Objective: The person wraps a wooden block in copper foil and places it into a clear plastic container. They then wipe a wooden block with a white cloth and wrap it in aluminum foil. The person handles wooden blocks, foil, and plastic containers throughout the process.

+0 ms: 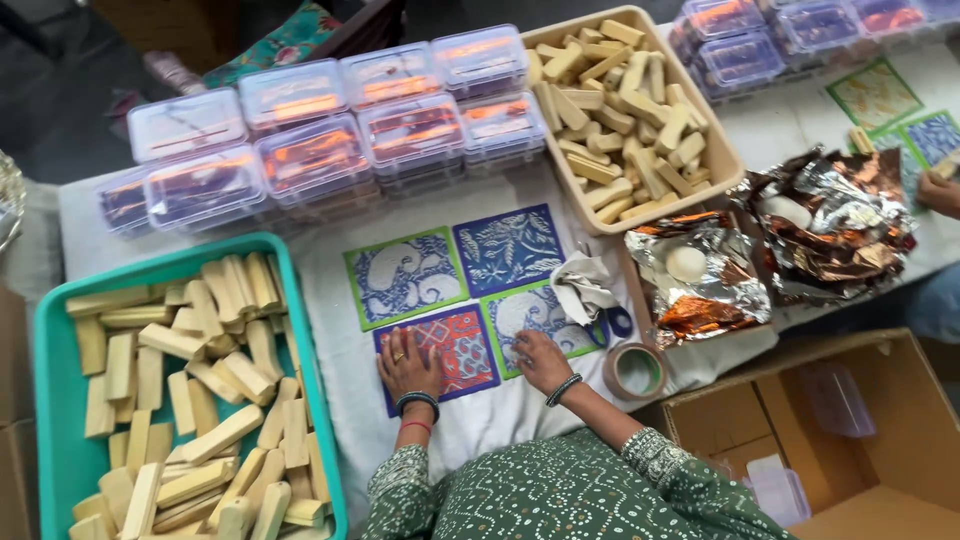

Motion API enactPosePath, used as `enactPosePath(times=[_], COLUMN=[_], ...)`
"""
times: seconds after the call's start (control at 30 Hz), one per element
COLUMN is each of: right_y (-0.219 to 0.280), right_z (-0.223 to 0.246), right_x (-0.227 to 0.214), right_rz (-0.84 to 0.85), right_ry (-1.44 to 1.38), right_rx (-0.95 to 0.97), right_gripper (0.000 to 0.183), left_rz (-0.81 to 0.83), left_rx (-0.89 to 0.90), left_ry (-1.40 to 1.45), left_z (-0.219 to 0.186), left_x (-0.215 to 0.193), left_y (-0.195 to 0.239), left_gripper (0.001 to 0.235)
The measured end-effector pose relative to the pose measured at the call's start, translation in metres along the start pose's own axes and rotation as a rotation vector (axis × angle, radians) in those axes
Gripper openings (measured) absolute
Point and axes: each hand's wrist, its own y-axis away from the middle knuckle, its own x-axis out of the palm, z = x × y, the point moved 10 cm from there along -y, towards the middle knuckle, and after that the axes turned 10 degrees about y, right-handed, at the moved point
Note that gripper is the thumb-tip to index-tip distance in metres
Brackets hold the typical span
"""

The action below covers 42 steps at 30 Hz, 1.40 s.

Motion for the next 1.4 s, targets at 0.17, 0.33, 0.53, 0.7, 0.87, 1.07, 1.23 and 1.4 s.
enactPosePath(times=[0.17, 0.33, 0.53, 0.7, 0.87, 1.07, 1.23, 1.4], right_y=[-0.04, -0.065, -0.06, -0.065, -0.053, -0.05, -0.031, -0.03], right_z=[-0.038, -0.093, -0.138, -0.194, -0.146, -0.159, -0.107, -0.108], right_x=[-0.087, -0.117, -0.063, -0.042, -0.096, -0.009, -0.015, -0.008], right_rz=[-0.109, 0.047, 0.208, -0.057, -0.2, -0.089, -0.137, -0.051], right_ry=[0.279, 0.32, 0.296, 0.188, -0.016, 0.118, 0.198, 0.31], right_rx=[0.178, 0.444, 0.371, 0.326, 0.163, 0.034, -0.031, 0.108], right_gripper=[0.057, 0.097, 0.078, 0.026, 0.036, 0.041, 0.051, 0.052], left_rz=[-0.031, 0.086, 0.292, 0.174, 0.152, -0.038, -0.361, -0.618], left_rx=[0.026, 0.022, 0.076, 0.172, 0.104, 0.042, 0.024, -0.4], left_ry=[-0.083, -0.161, -0.136, -0.073, -0.029, 0.408, 0.519, 0.588], left_z=[0.002, -0.038, -0.052, -0.046, -0.05, -0.031, 0.038, 0.2], left_x=[0.018, 0.022, 0.041, 0.041, 0.035, 0.003, -0.104, -0.168], left_y=[0.014, 0.052, 0.093, 0.102, 0.101, 0.084, 0.061, 0.066], left_gripper=[0.065, 0.07, 0.075, 0.074, 0.072, 0.052, 0.044, 0.023])
